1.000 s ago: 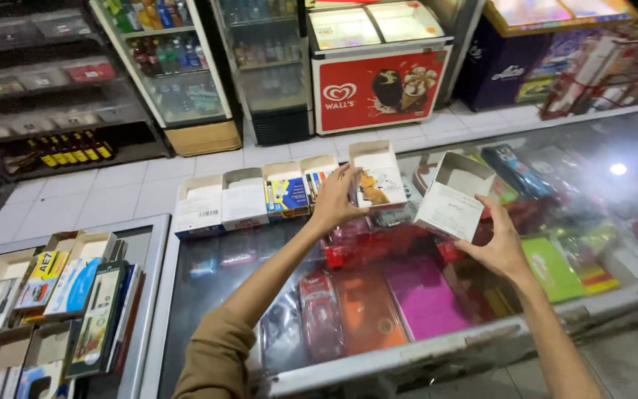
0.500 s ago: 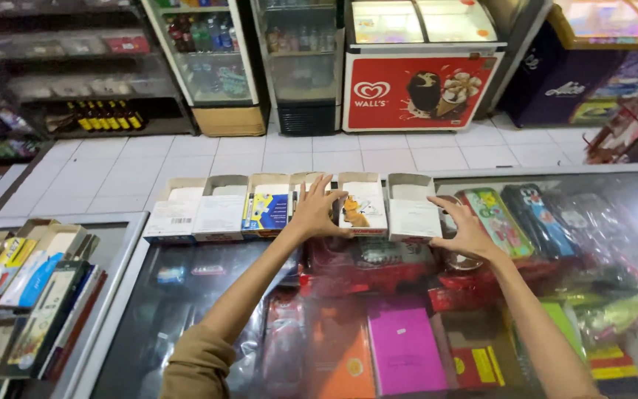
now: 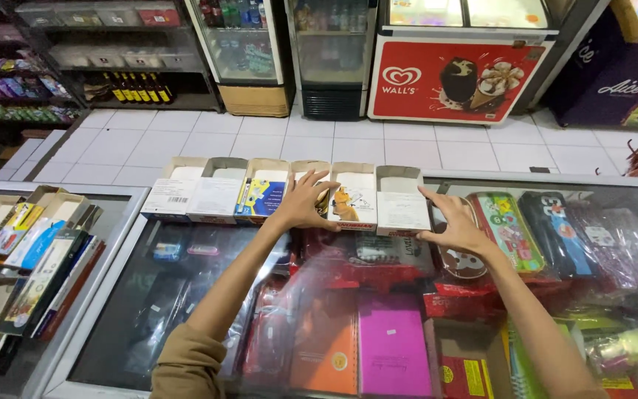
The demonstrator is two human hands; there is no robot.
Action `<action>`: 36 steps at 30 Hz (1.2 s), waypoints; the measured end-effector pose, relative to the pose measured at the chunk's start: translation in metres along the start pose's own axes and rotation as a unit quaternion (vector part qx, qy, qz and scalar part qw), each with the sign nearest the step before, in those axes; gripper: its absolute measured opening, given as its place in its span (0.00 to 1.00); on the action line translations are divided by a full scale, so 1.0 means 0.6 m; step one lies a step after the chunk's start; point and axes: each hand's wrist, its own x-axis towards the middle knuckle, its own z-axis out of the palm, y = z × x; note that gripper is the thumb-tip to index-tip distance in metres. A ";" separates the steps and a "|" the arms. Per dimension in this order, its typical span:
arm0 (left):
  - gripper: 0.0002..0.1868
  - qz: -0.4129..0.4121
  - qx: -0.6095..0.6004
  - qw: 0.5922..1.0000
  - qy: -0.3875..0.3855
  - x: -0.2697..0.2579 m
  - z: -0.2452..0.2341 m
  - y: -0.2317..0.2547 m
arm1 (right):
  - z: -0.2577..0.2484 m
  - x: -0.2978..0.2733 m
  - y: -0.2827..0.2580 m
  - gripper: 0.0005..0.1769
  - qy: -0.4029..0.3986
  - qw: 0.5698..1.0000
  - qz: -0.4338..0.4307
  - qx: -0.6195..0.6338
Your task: Organizing and arranging boxes of pens and other stationery items on a display counter.
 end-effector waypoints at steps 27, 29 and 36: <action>0.31 0.099 -0.025 0.955 0.278 -0.493 -0.102 0.083 | 0.009 -0.138 -0.434 0.47 0.076 0.942 -0.182 0.273; 0.26 0.083 -0.037 0.953 0.288 -0.593 -0.122 0.072 | 0.059 -0.129 -0.464 0.48 0.031 0.935 -0.209 0.285; 0.10 0.005 -0.042 0.961 0.274 -0.944 -0.190 0.004 | 0.209 -0.142 -0.794 0.39 -0.124 0.919 -0.215 0.305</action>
